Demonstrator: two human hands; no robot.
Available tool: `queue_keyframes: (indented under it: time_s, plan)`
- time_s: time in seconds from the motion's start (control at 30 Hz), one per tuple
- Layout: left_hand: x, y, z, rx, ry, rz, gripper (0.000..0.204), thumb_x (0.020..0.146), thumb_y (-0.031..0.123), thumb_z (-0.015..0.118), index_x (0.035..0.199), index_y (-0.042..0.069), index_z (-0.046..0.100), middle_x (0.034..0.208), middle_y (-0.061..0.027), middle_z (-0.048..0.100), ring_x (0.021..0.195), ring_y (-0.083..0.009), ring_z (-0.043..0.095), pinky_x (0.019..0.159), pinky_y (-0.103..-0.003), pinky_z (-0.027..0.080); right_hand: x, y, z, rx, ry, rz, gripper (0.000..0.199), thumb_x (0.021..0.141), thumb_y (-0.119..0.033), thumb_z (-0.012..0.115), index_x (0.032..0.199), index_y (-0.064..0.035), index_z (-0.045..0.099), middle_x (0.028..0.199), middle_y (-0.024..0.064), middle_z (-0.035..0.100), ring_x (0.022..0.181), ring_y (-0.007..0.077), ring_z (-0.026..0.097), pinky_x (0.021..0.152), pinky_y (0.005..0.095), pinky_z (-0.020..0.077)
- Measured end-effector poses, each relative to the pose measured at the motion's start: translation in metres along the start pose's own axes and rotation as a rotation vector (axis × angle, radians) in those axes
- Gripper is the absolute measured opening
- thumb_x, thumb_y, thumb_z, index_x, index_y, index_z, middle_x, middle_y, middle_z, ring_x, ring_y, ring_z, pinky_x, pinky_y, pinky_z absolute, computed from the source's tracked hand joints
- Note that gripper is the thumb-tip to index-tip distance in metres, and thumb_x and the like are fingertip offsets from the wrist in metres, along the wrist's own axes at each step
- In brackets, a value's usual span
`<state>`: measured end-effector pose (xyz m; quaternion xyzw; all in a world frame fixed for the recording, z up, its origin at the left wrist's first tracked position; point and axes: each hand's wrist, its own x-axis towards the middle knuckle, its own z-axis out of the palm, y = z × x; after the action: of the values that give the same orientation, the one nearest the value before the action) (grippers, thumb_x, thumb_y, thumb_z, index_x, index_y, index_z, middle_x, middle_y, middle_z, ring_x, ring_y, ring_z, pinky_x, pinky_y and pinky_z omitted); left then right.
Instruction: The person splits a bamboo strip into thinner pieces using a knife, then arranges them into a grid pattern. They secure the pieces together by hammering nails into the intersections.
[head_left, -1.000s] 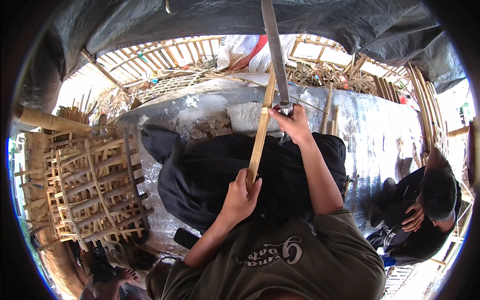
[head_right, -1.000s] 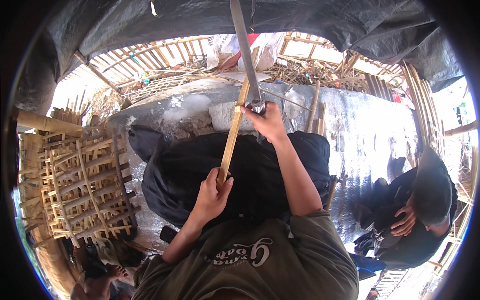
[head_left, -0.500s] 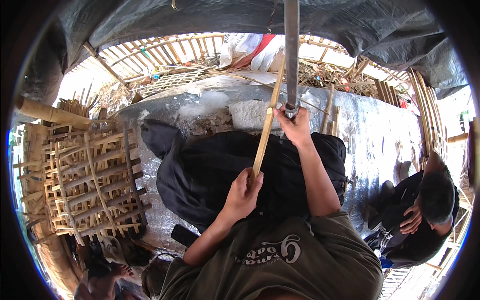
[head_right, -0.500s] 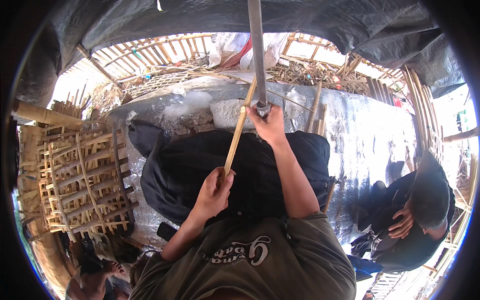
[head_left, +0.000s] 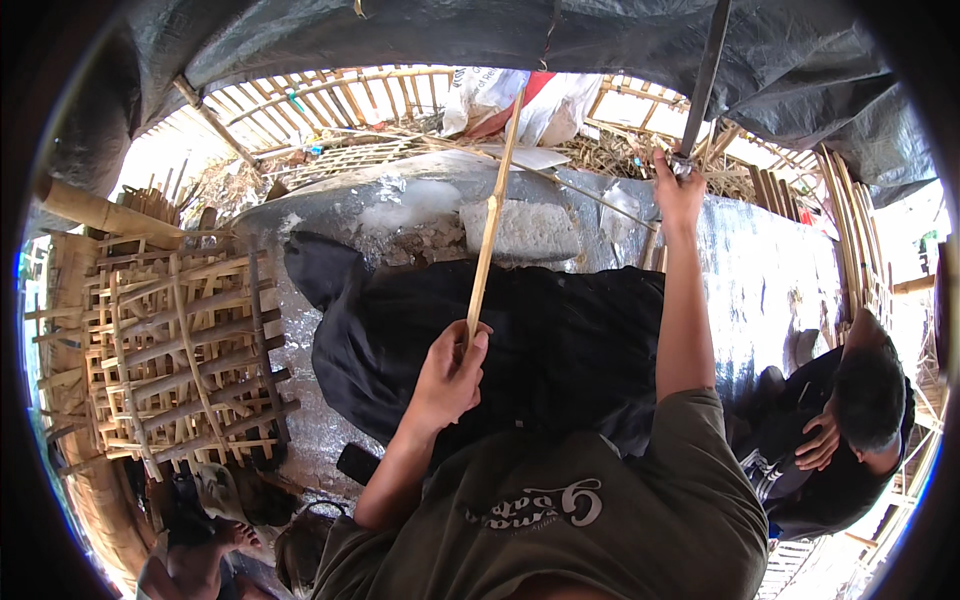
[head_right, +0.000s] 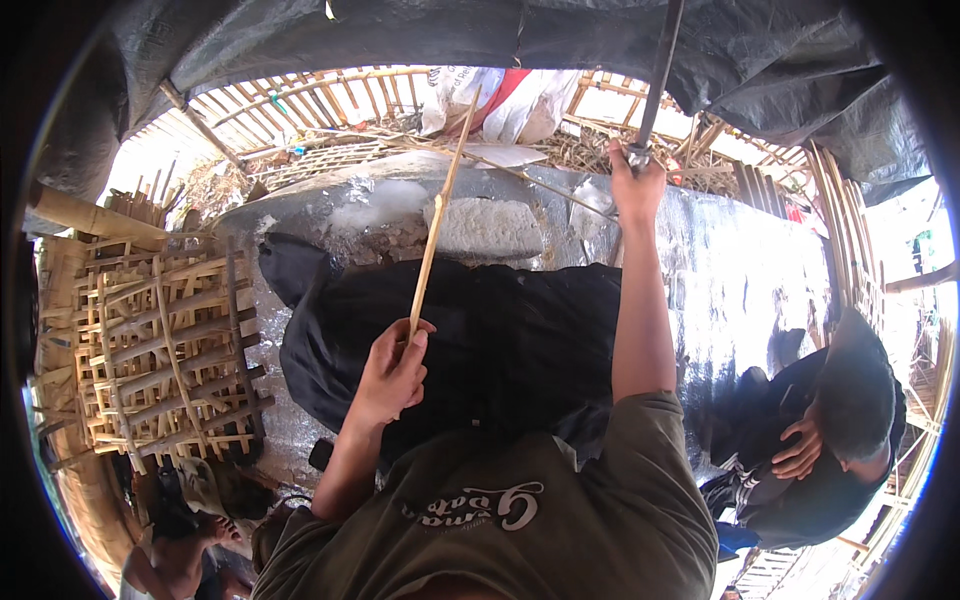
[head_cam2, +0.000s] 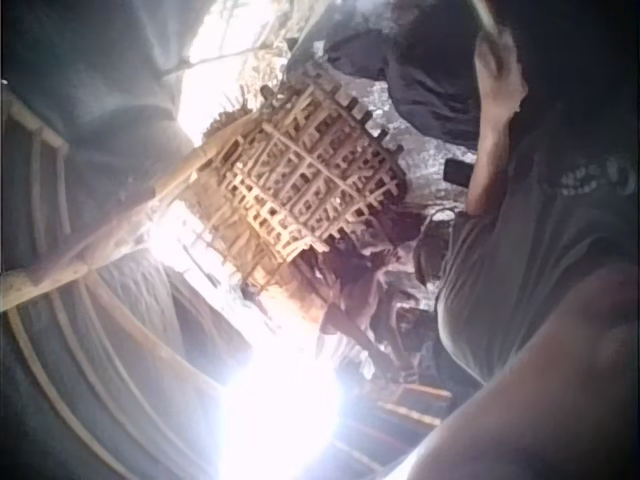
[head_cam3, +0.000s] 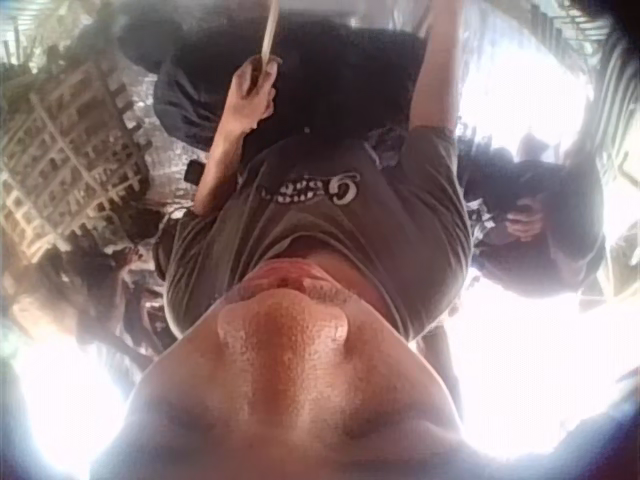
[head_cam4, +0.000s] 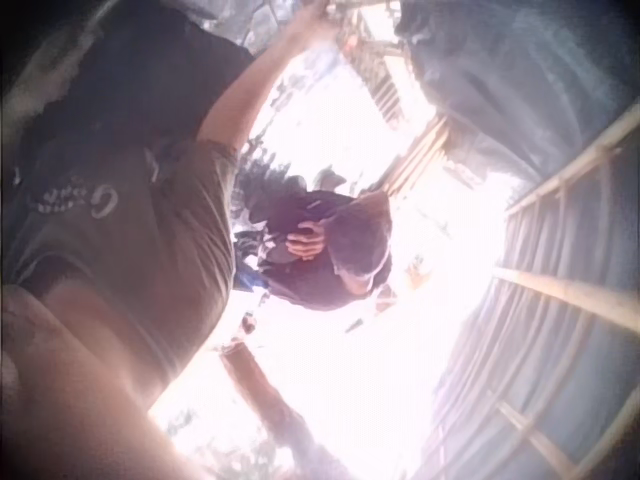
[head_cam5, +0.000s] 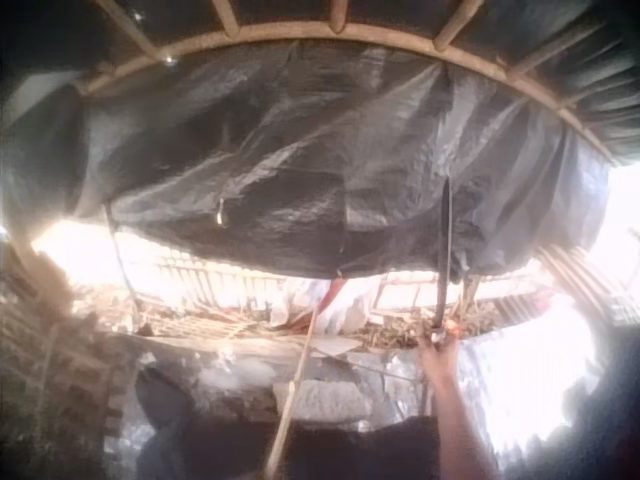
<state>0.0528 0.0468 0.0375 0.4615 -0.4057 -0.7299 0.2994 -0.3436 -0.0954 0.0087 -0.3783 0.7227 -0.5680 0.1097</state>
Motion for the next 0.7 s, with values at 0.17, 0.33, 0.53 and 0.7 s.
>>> queue_keyframes:
  time_s: [0.17, 0.33, 0.53, 0.7]
  plan:
    - [0.004, -0.008, 0.01, 0.085, 0.006, 0.062, 0.024, 0.108, 0.025, 0.051, 0.119, 0.004, 0.052, 0.059, 0.0074, 0.034, 0.04, 0.0003, 0.028, 0.035, -0.021, 0.028, 0.0, 0.031, -0.005, -0.154, 0.053, -0.004, 0.033, 0.088, -0.034, 0.079, 0.096, -0.0019, 0.073, 0.062, 0.0048, 0.064, 0.054, 0.0162, 0.06, 0.056, 0.0323, 0.0463]
    - [0.005, -0.007, 0.012, 0.139, 0.007, 0.026, 0.023, 0.107, 0.023, 0.052, 0.117, 0.002, 0.053, 0.06, 0.0065, 0.038, 0.04, -0.0011, 0.034, 0.036, -0.022, 0.031, -0.025, 0.028, -0.014, -0.346, -0.035, -0.123, 0.024, 0.084, -0.032, 0.079, 0.091, -0.0088, 0.077, 0.069, 0.0088, 0.072, 0.063, 0.0267, 0.071, 0.066, 0.0388, 0.0548]
    - [0.012, -0.002, 0.015, 0.141, 0.027, 0.019, 0.024, 0.108, 0.024, 0.051, 0.118, 0.003, 0.052, 0.059, 0.008, 0.034, 0.04, 0.0006, 0.029, 0.036, -0.021, 0.029, -0.08, -0.021, 0.004, -0.311, -0.289, -0.19, 0.03, 0.086, -0.034, 0.079, 0.081, -0.005, 0.074, 0.061, 0.0113, 0.067, 0.058, 0.0296, 0.069, 0.06, 0.0398, 0.0542]
    - [0.015, 0.001, 0.026, 0.06, -0.018, -0.017, 0.03, 0.109, 0.032, 0.048, 0.118, 0.004, 0.053, 0.059, 0.0087, 0.03, 0.04, 0.0009, 0.026, 0.035, -0.02, 0.025, -0.123, -0.042, 0.014, -0.251, -0.487, -0.329, 0.036, 0.086, -0.034, 0.079, 0.071, -0.003, 0.069, 0.055, 0.0134, 0.062, 0.052, 0.0314, 0.065, 0.054, 0.0395, 0.0517]
